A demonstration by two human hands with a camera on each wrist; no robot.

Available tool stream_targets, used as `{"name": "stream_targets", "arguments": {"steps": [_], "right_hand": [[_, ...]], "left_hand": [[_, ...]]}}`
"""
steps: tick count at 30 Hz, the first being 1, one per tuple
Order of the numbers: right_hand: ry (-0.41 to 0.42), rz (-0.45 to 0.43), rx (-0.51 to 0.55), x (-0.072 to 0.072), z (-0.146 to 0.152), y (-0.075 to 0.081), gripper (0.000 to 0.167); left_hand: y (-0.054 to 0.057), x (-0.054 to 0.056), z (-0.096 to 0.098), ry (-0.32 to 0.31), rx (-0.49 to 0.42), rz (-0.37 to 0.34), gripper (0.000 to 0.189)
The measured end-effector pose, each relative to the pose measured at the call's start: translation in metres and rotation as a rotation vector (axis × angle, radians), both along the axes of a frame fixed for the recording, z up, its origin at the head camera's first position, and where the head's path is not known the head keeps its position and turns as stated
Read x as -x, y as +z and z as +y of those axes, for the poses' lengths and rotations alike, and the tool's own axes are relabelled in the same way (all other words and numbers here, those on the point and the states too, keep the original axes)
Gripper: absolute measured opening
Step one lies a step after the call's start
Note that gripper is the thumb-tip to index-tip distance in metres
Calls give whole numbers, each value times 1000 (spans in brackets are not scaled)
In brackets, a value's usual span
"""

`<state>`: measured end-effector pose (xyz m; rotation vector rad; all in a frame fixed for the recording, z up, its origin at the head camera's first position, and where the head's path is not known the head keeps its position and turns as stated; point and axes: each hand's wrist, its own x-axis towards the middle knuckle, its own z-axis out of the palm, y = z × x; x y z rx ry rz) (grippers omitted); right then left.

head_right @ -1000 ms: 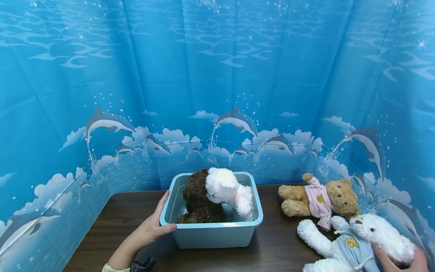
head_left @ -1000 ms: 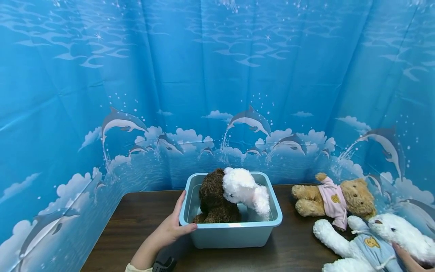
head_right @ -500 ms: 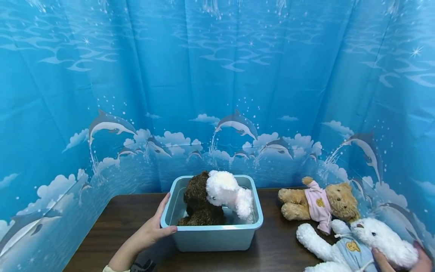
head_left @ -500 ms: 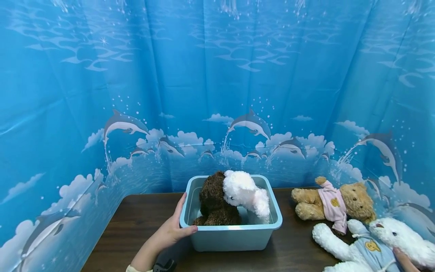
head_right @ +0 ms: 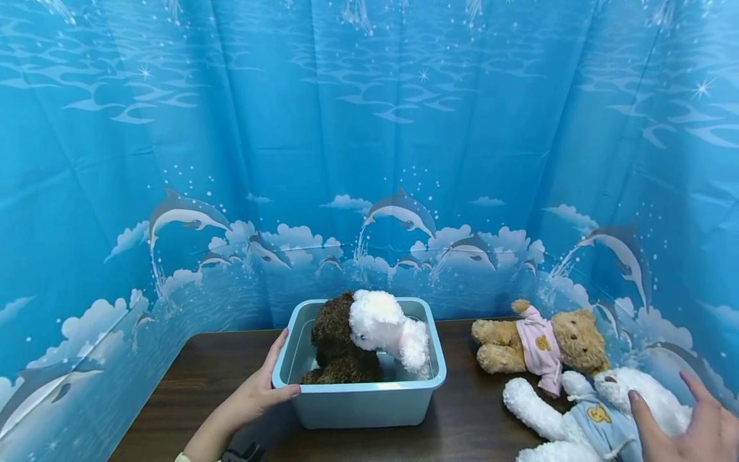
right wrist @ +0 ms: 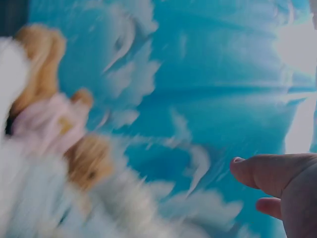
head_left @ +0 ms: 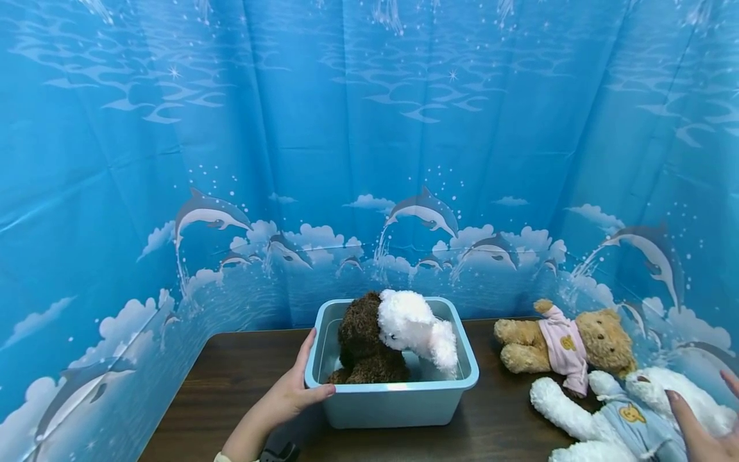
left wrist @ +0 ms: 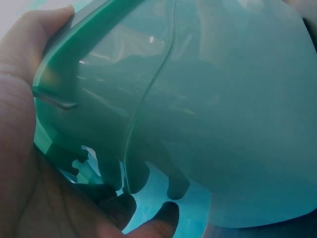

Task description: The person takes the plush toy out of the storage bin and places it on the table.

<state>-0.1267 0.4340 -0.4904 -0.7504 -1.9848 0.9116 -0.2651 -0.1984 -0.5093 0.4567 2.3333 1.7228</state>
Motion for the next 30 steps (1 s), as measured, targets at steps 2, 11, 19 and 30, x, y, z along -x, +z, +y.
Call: {"name": "stream_targets", "arguments": {"steps": [2,11,19,30], "right_hand": [[60,-64,5,2,-17,19,73],[271,-71,-94,15,-66,80,79],[462,57,-88,45,-108,100,77],[765,145,-128,79,-189,106,74]], "left_hand": [[0,0,0,2,0,2,118],[1,0,1,-10,-6,9,119],[2,0,1,18,28,5,118],[2,0,1,25,42,6,119]]}}
